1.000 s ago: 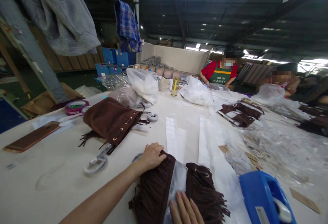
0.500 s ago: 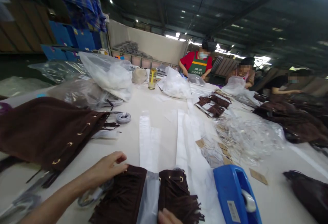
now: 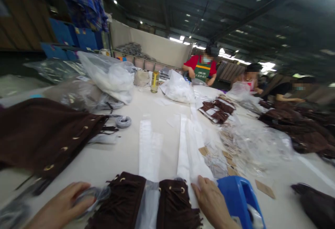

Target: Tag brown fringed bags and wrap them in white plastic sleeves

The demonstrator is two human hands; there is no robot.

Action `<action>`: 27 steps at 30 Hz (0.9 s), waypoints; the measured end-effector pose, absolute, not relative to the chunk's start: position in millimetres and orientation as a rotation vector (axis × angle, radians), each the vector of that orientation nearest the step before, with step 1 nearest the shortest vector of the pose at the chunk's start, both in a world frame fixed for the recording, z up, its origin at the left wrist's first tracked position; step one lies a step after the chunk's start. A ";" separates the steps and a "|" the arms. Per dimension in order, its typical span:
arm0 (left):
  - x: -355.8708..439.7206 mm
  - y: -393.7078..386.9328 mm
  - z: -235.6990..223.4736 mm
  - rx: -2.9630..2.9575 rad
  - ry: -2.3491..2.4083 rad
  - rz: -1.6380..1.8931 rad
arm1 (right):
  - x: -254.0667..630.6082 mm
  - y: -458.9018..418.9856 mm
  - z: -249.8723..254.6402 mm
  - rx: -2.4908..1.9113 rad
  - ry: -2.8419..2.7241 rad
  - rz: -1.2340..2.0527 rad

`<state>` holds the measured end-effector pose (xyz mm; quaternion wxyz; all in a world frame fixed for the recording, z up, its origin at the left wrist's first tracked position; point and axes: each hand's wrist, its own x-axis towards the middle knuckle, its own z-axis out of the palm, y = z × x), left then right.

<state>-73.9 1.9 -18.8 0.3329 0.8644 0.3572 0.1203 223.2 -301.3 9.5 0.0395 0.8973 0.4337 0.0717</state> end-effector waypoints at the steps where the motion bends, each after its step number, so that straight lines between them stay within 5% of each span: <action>1: -69.4 -3.9 -5.6 2.205 0.941 0.115 | 227.1 -305.9 7.3 2.699 1.476 0.221; 8: -54.7 -15.1 25.8 1.936 1.124 -0.040 | 219.9 -284.1 5.0 2.773 2.134 0.620; 18: 6.1 48.3 54.5 1.845 0.983 0.291 | 135.0 -191.3 9.9 2.677 2.266 0.015; 27: 60.6 53.1 15.2 2.099 0.869 0.347 | 104.0 -180.3 20.7 2.906 1.950 -0.345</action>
